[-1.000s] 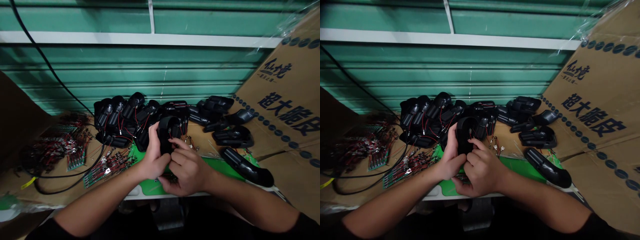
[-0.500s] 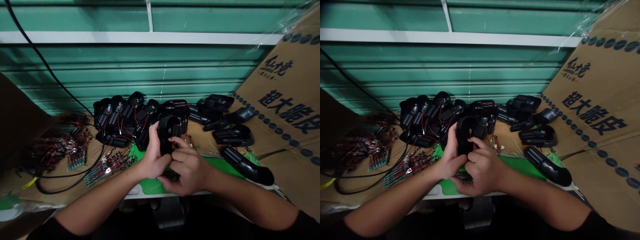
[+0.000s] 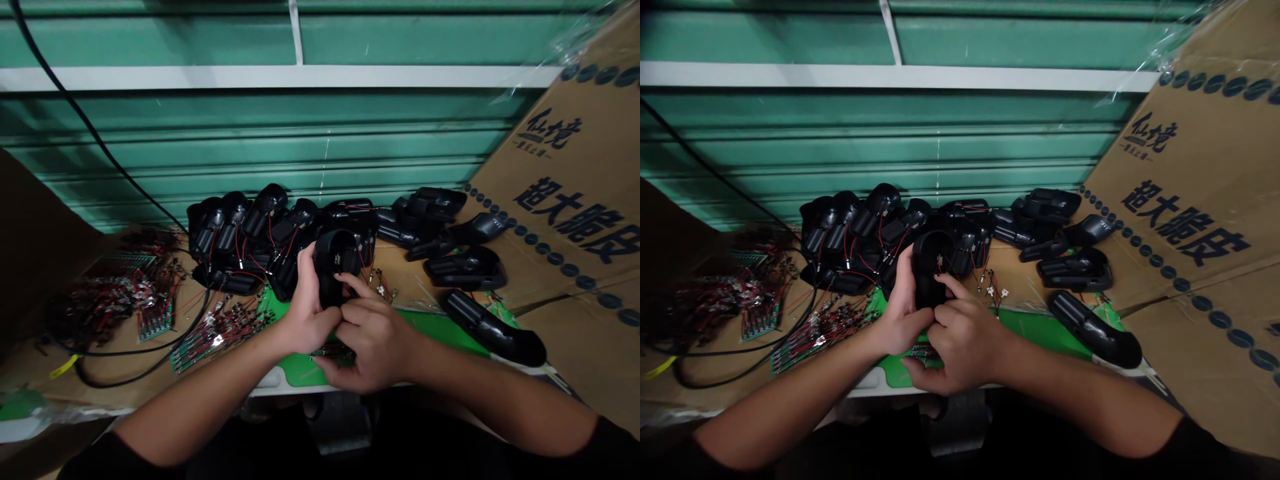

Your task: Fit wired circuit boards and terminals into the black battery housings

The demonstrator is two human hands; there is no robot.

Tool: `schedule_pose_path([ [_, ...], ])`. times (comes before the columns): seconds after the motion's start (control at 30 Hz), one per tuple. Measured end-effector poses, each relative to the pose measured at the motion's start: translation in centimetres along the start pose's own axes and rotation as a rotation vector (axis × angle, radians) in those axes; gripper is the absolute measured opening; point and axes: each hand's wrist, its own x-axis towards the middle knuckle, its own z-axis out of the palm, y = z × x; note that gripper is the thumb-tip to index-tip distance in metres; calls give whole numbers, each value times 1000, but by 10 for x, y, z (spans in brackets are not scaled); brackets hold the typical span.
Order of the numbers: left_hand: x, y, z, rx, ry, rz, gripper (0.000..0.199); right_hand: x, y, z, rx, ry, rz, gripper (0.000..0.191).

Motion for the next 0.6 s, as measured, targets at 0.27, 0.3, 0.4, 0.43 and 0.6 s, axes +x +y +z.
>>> schedule_pose_path([
  [0.27,7,17,0,-286,126,-258,85,2,7,-7,54,-6,-80,36],
  [0.3,8,18,1,-335,135,-297,80,4,9,-10,50,16,-82,36],
  [0.4,12,19,3,-412,185,-368,66,11,17,-22,52,98,-20,34],
  [0.43,13,18,3,-413,212,-370,64,13,21,-26,57,127,11,33],
  [0.6,17,15,6,-414,247,-394,63,14,34,-31,145,206,169,30],
])
